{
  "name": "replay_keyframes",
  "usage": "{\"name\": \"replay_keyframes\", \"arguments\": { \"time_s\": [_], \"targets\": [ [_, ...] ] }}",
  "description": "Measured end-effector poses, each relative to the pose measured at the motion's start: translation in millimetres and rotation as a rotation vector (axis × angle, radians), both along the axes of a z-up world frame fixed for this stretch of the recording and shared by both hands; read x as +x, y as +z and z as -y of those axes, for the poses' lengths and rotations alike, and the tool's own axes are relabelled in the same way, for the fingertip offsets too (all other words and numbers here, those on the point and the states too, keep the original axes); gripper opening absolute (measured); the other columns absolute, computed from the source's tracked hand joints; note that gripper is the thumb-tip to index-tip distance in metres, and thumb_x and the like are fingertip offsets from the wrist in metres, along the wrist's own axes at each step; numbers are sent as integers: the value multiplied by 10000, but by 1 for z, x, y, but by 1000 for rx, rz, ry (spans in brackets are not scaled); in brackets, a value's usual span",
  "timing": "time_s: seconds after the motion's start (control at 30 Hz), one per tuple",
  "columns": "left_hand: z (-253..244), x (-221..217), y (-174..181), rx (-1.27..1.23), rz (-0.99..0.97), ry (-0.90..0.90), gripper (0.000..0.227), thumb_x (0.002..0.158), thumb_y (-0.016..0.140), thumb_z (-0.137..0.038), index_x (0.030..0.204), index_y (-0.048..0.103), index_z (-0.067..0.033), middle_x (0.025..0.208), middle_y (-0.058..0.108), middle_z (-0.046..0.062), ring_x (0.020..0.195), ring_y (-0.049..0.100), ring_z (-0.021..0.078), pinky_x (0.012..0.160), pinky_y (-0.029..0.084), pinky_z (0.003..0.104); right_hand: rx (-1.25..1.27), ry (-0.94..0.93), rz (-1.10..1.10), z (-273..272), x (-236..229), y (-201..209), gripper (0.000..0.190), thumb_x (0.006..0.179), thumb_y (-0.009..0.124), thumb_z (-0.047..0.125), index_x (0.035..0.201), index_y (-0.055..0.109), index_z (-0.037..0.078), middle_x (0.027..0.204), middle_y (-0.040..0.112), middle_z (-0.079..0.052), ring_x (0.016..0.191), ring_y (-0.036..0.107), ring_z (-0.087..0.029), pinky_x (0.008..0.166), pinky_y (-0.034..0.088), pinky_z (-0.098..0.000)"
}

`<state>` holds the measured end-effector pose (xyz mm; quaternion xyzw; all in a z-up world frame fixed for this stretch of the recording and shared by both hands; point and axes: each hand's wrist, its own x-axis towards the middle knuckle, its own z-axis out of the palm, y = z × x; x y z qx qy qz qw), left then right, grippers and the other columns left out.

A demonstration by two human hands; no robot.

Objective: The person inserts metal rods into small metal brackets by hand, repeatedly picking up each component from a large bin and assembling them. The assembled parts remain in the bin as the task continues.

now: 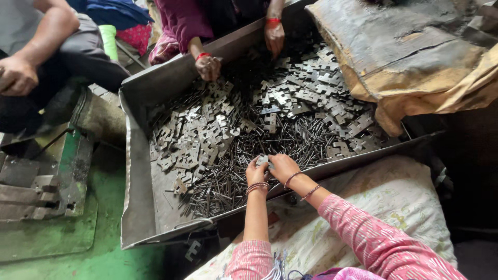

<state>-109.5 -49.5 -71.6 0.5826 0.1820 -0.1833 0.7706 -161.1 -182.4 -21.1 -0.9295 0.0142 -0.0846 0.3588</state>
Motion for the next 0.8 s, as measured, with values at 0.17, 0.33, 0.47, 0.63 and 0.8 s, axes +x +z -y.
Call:
{"name": "replay_keyframes", "arguments": {
  "time_s": [0.17, 0.33, 0.47, 0.63, 0.8],
  "targets": [
    [4, -9, 38, -141, -56, 44, 358, 978, 598, -265, 1281, 616, -75, 1067, 711, 60, 912, 697, 179, 671, 633, 386, 93, 15, -40, 26, 7, 28, 278, 832, 704, 196, 1057, 745, 38, 958, 730, -230, 929, 708, -405, 837, 575, -470],
    [6, -16, 43, -84, -34, 41, 387, 1017, 551, -317, 1305, 613, -66, 1113, 743, 162, 948, 715, 210, 704, 630, 369, 126, -5, 25, 144, 18, 87, 432, 754, 688, 316, 1143, 749, 138, 960, 747, -184, 865, 735, -356, 814, 586, -438],
    [14, -14, 34, -94, 58, -32, 345, 991, 601, -245, 1268, 653, -45, 1072, 761, 115, 898, 705, 179, 679, 607, 323, -499, -291, 149, 262, 40, 135, 367, 858, 711, 368, 1142, 771, 143, 1005, 744, -191, 942, 710, -382, 868, 565, -482],
    [6, -3, 49, 571, 337, -178, 229, 900, 688, -177, 1086, 777, -75, 965, 780, 130, 787, 725, 222, 685, 550, 346, -549, -374, 19, 256, 50, 165, 315, 890, 696, 290, 1144, 759, 115, 1042, 740, -186, 974, 704, -370, 902, 559, -465],
    [-43, 58, 74, 1141, 443, -219, 223, 885, 648, -197, 1068, 766, -148, 1037, 767, 126, 973, 735, 308, 856, 580, 416, -546, -432, 27, 228, 42, 155, 265, 922, 681, 212, 1146, 747, 87, 1078, 736, -181, 1006, 698, -358, 936, 553, -448]
  ]
}}
